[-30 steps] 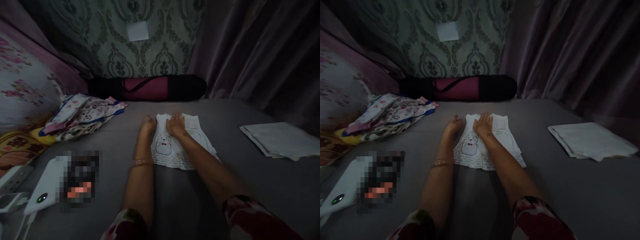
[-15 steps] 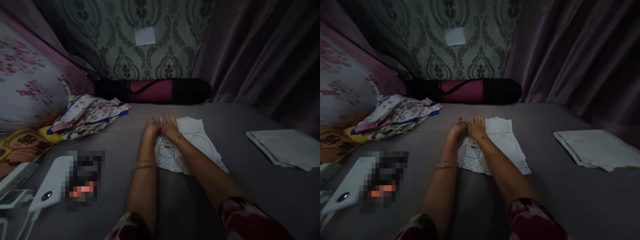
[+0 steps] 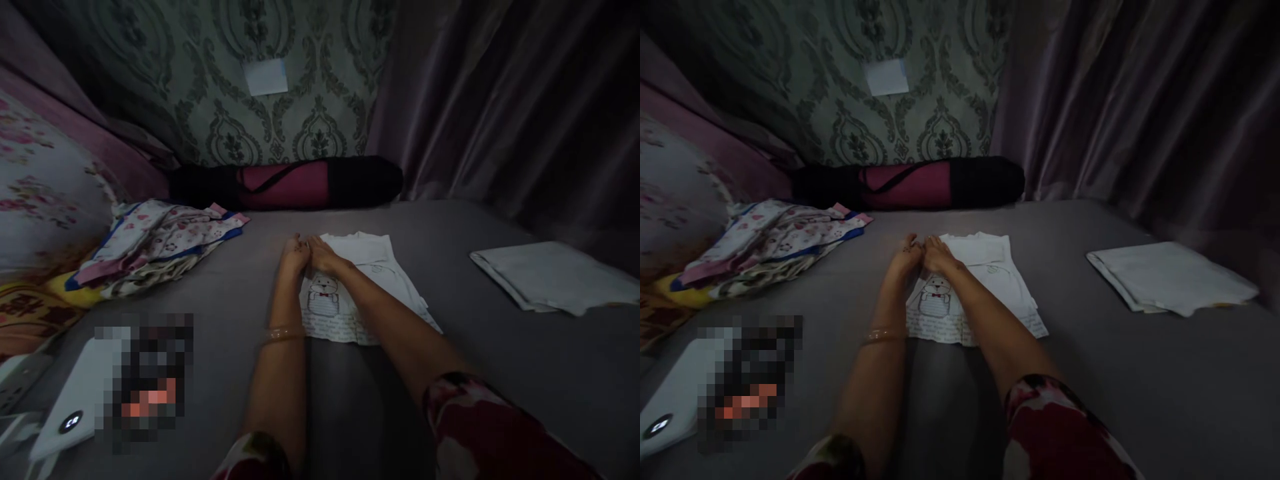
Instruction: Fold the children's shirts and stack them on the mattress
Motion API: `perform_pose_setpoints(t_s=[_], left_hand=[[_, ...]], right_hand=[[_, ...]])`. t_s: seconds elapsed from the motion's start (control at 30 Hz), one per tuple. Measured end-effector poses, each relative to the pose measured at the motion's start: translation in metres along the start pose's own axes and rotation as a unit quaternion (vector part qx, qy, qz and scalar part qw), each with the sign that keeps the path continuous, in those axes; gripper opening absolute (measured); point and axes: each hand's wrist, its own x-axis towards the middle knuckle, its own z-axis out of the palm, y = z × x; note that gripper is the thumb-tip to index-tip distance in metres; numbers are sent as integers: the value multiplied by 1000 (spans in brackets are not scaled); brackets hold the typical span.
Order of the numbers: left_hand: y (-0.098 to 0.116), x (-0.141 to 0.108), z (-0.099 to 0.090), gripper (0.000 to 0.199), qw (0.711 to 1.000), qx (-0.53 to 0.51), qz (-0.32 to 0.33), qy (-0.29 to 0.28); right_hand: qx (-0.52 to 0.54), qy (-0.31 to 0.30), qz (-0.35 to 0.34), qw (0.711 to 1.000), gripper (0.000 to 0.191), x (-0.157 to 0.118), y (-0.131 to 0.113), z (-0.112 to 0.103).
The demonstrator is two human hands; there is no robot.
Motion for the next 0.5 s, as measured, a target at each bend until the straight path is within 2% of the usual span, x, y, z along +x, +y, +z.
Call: perform_pose_setpoints(t_s=[0.1,0.17,0.33,0.43,0.5], left_hand=[[15,-5,7,46,1000,2,24,13],[23,-8,18,45,999,11,50,-13],[28,-16,50,49,985,88,130,-65],[23,-19,58,42,980,121,130,-91],[20,-19,60,42,980,131,124,-85]], right_hand=[[7,64,23,998,62,-13,19,-12],[-22,90,52,994,63,-23,34,-12],[-80,42,54,994,60,-41,56,0],[-66,12,49,997,60,-41,61,-3],[-38,-4,53,998,60,-42,66,-9]])
